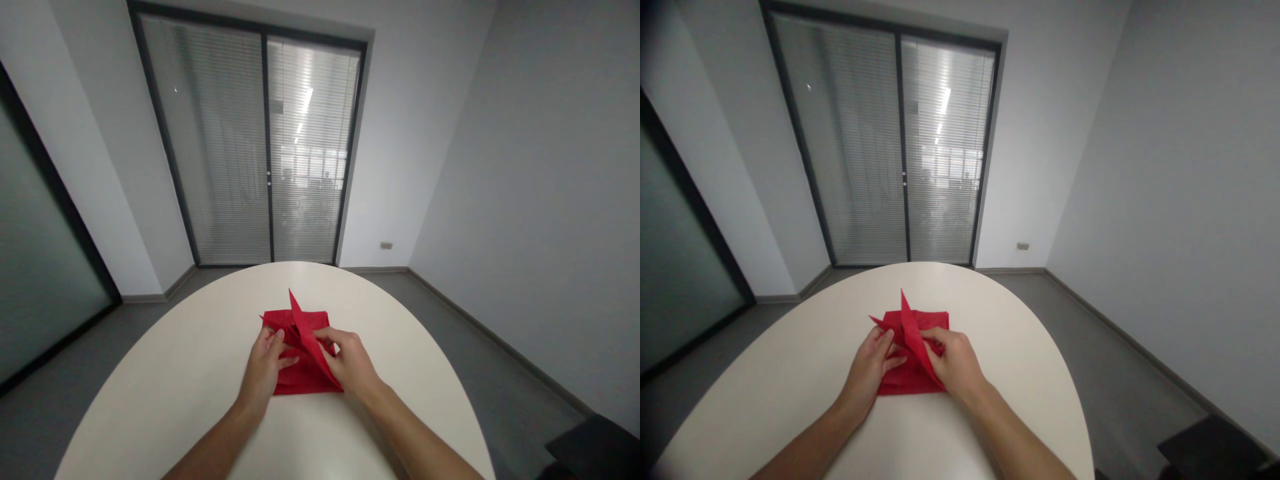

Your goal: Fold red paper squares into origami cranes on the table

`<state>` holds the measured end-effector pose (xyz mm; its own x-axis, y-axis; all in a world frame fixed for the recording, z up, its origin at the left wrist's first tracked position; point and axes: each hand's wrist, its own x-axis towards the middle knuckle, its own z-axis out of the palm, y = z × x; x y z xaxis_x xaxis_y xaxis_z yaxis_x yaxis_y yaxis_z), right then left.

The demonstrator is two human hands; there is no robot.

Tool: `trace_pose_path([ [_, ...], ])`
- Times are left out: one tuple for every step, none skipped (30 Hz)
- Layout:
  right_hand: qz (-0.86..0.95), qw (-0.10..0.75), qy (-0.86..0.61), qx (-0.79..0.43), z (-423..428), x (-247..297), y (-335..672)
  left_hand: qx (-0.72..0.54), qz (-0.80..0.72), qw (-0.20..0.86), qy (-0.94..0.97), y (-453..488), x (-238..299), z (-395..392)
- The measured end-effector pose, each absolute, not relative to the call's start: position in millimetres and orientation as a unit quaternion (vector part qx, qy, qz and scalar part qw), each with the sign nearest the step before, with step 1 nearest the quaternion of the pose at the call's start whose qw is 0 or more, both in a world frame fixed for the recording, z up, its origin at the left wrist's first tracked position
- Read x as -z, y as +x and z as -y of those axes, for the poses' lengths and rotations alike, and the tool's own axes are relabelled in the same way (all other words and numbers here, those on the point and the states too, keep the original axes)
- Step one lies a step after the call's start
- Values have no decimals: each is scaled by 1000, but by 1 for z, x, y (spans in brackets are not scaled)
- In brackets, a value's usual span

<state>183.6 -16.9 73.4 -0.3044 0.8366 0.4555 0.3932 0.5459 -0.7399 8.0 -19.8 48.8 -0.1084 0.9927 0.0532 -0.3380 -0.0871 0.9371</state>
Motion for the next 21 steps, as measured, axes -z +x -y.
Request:
trace_pose_path([
  [755,443,-405,-266,16,-72,183,-622,-412,531,401,8,-49,20],
  [741,456,-408,-276,15,-71,181,-624,-413,526,403,7,-48,19],
  [727,468,-412,-287,14,-69,180,-627,-413,523,404,7,-47,18],
  [712,480,-414,-301,13,-67,179,-630,-413,520,403,7,-46,18],
  [697,491,-414,-319,12,-66,177,-632,-411,520,401,6,-44,17],
  [680,502,-408,-344,11,-65,176,-633,-411,522,397,6,-42,16],
  [663,512,-397,-374,11,-64,174,-633,-410,526,394,7,-39,15],
  [647,522,-381,-405,11,-63,173,-629,-410,532,391,7,-37,14],
  [632,532,-363,-432,11,-62,172,-625,-408,539,390,8,-36,13],
  [623,538,-345,-451,12,-61,171,-620,-406,547,390,8,-34,13],
  [621,540,-331,-462,13,-60,170,-616,-404,553,389,9,-34,13],
  [624,537,-324,-466,14,-59,169,-614,-402,558,388,10,-33,13],
  [631,532,-321,-465,14,-58,169,-613,-401,561,386,10,-34,13],
  [637,526,-322,-461,14,-57,169,-612,-402,562,385,10,-35,13],
  [641,523,-326,-458,14,-56,169,-610,-404,562,385,10,-36,13],
  [640,524,-331,-455,13,-55,168,-607,-406,561,389,10,-37,14],
  [634,530,-337,-451,11,-53,169,-603,-409,559,396,9,-38,14],
  [627,538,-343,-448,9,-52,169,-600,-411,555,404,9,-39,14],
  [620,545,-348,-445,6,-50,169,-597,-414,548,413,8,-40,15],
  [613,551,-353,-443,4,-49,169,-596,-420,539,421,8,-40,15],
  [608,555,-357,-442,2,-48,169,-597,-427,528,427,7,-40,16],
])
